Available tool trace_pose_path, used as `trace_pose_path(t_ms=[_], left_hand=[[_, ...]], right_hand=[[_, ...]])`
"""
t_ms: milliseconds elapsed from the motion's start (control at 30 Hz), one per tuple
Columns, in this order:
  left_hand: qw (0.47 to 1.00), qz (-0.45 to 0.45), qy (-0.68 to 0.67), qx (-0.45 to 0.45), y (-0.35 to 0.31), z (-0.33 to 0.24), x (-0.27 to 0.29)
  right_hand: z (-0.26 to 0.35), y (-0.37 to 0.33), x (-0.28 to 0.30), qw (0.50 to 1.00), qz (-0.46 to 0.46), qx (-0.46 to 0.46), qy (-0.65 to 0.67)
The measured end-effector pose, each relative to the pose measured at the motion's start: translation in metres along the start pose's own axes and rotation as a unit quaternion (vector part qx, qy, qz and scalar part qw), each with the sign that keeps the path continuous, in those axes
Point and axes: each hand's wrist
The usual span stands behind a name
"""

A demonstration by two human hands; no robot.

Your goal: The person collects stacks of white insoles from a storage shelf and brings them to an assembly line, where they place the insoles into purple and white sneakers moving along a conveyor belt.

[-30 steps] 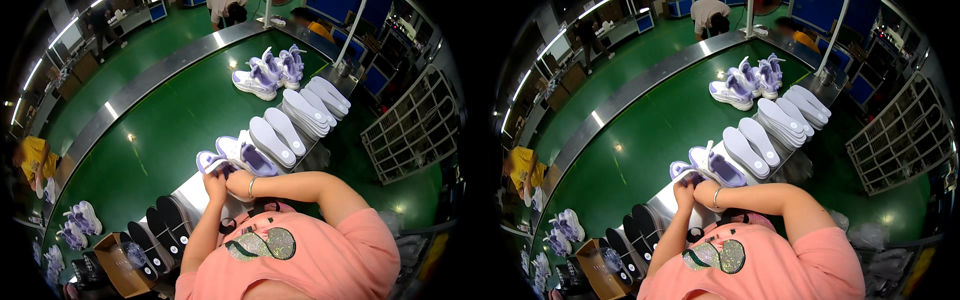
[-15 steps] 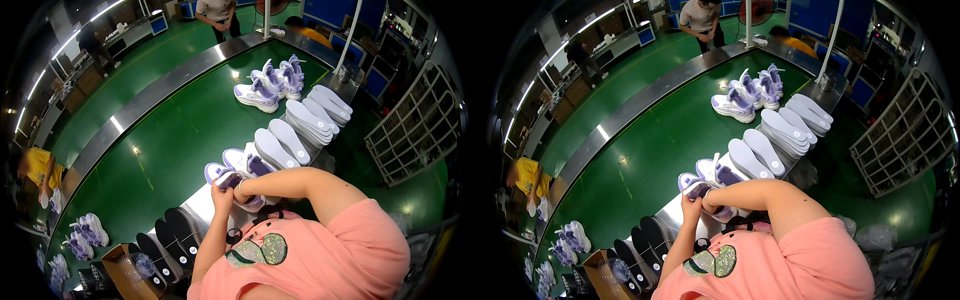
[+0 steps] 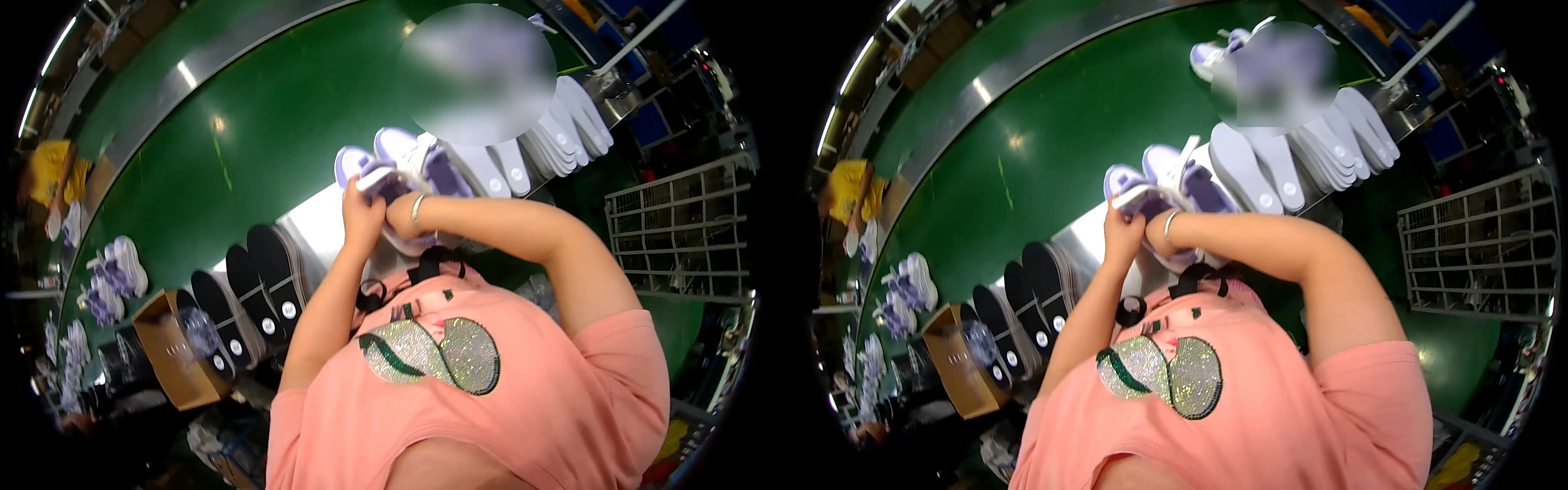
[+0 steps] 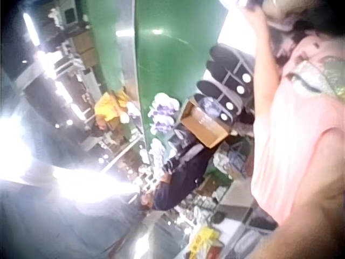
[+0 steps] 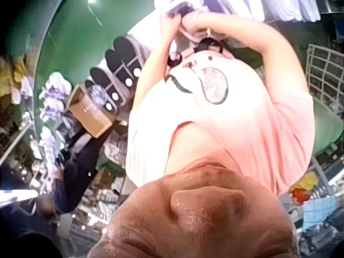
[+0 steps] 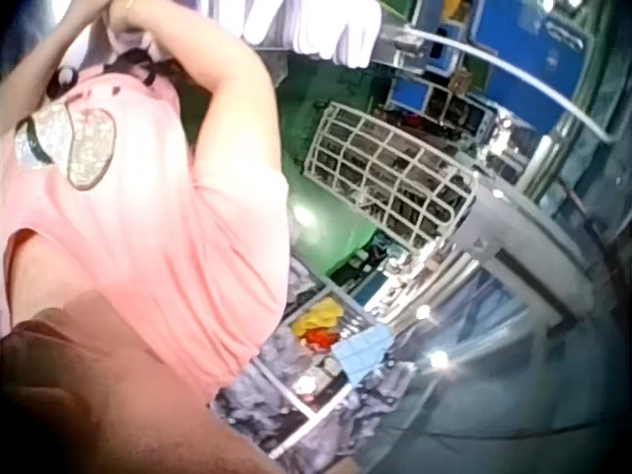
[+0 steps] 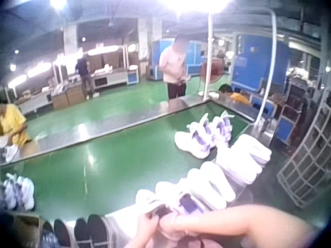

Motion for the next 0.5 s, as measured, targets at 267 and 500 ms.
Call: trace_pose_path(t_ms=[267, 500], left_hand=[[0.999, -0.024, -0.033, 0.033, 0.001, -0.010, -0.009], [0.998, -0.022, -0.034, 0.045, 0.008, -0.040, 0.015]], right_hand=[[0.005, -0.031, 0.000, 0.987, 0.125, -0.097, 0.011], [-0.004, -0.074, 0.002, 0.972, -0.198, 0.061, 0.107]])
Point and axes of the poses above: each hand's wrist, its own y-axis towards the middle knuckle, its own x-axis out of the back of the hand, z = x × y, and after that the axes turned 7 degrees about -x, right-handed
